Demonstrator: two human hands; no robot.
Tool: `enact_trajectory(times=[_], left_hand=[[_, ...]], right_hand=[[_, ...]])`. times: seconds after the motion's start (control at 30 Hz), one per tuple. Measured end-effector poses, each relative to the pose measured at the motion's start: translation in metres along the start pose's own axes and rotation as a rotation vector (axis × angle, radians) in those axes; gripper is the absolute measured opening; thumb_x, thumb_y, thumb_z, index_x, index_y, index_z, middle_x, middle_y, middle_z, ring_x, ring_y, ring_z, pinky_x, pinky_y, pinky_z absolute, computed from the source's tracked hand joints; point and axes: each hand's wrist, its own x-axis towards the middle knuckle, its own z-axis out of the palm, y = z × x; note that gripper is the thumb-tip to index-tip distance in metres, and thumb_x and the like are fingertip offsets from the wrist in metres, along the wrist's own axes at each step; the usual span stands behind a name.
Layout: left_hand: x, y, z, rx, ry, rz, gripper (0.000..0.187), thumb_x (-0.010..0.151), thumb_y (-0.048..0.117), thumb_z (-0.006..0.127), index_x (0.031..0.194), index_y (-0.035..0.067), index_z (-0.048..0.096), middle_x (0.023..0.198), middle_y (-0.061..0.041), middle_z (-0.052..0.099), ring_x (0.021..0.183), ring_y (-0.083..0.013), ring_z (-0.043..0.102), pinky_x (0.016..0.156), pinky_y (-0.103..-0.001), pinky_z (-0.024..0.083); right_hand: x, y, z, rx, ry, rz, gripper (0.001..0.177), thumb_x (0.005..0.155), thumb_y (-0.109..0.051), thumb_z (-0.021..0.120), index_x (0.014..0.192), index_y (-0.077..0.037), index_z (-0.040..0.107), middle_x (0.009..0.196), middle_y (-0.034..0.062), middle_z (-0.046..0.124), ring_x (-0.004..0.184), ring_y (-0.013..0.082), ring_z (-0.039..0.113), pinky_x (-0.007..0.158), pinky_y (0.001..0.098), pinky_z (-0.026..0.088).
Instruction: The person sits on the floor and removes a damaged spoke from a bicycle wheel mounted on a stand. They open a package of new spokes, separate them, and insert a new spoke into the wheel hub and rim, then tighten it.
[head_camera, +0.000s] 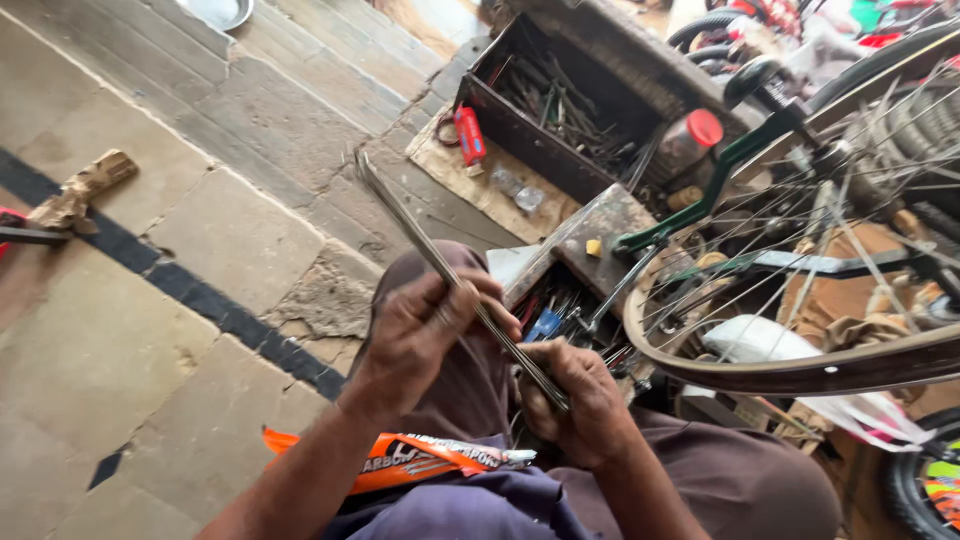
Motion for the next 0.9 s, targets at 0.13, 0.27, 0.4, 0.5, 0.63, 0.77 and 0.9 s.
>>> enact_trajectory(times=[0.13,0.27,0.4,0.5,0.63,0.77,0.9], left_hand=[[0.003,0.007,-0.025,-0.106,0.307,0.017,0.033,0.109,0.024,0.048,0.121,-0.002,0.063,0.078,-0.010,0.067,0.071,-0.0176,0.068,0.073,-0.032,0.062],[-0.001,0.029,-0.057,-0.234,0.539,0.098,0.034,0.112,0.030,0.051,0.124,0.001,0.065,0.076,-0.004,0.060,0.059,-0.0108,0.058,0.056,-0.028,0.054],[-0.030,0.067,-0.087,0.079,0.734,0.445,0.044,0.116,0.040,0.053,0.133,0.001,0.065,0.086,-0.005,0.060,0.058,-0.0090,0.050,0.048,-0.024,0.040],[-0.040,0.085,-0.093,0.200,0.755,0.623,0.042,0.120,0.038,0.052,0.133,-0.001,0.061,0.095,-0.008,0.062,0.058,-0.0130,0.051,0.047,-0.025,0.037],[-0.037,0.087,-0.090,0.127,0.878,0.556,0.037,0.118,0.037,0.053,0.133,0.003,0.059,0.095,-0.008,0.065,0.059,-0.0116,0.053,0.049,-0.025,0.040],[-0.036,0.075,-0.086,0.226,0.795,0.464,0.035,0.118,0.032,0.055,0.132,0.001,0.063,0.091,-0.006,0.064,0.057,-0.0081,0.049,0.048,-0.023,0.038],[-0.036,0.077,-0.092,0.297,0.763,0.302,0.029,0.113,0.027,0.060,0.121,0.000,0.066,0.084,-0.004,0.062,0.056,-0.0061,0.048,0.047,-0.021,0.038]], right_hand=[[0.016,-0.002,-0.001,-0.333,0.022,-0.118,0.056,0.097,-0.043,0.054,0.128,0.003,0.062,0.104,0.0147,0.075,0.088,0.0205,0.072,0.075,0.0335,0.059],[0.018,-0.015,0.007,-0.534,0.140,-0.351,0.063,0.113,-0.046,0.056,0.123,0.015,0.069,0.114,0.0249,0.077,0.088,0.0253,0.070,0.078,0.0363,0.059],[-0.006,-0.041,0.021,-0.673,0.135,-0.796,0.070,0.106,-0.046,0.067,0.154,-0.001,0.044,0.138,0.0248,0.062,0.117,0.0286,0.068,0.095,0.0436,0.062],[-0.008,-0.048,0.043,-0.534,-0.112,-0.789,0.080,0.106,-0.048,0.068,0.164,-0.005,0.033,0.144,0.0273,0.060,0.118,0.0307,0.071,0.098,0.0438,0.062],[-0.005,-0.028,0.067,-0.644,-0.305,-0.659,0.090,0.102,-0.043,0.074,0.167,-0.006,0.022,0.151,0.0302,0.056,0.123,0.0333,0.070,0.107,0.0462,0.059],[-0.010,-0.023,0.066,-0.749,-0.298,-0.648,0.094,0.100,-0.041,0.077,0.168,-0.005,0.024,0.155,0.0284,0.055,0.129,0.0320,0.068,0.110,0.0444,0.058],[-0.009,-0.028,0.056,-0.887,-0.140,-0.569,0.081,0.099,-0.030,0.076,0.162,-0.003,0.034,0.144,0.0236,0.064,0.120,0.0279,0.072,0.101,0.0422,0.063]])
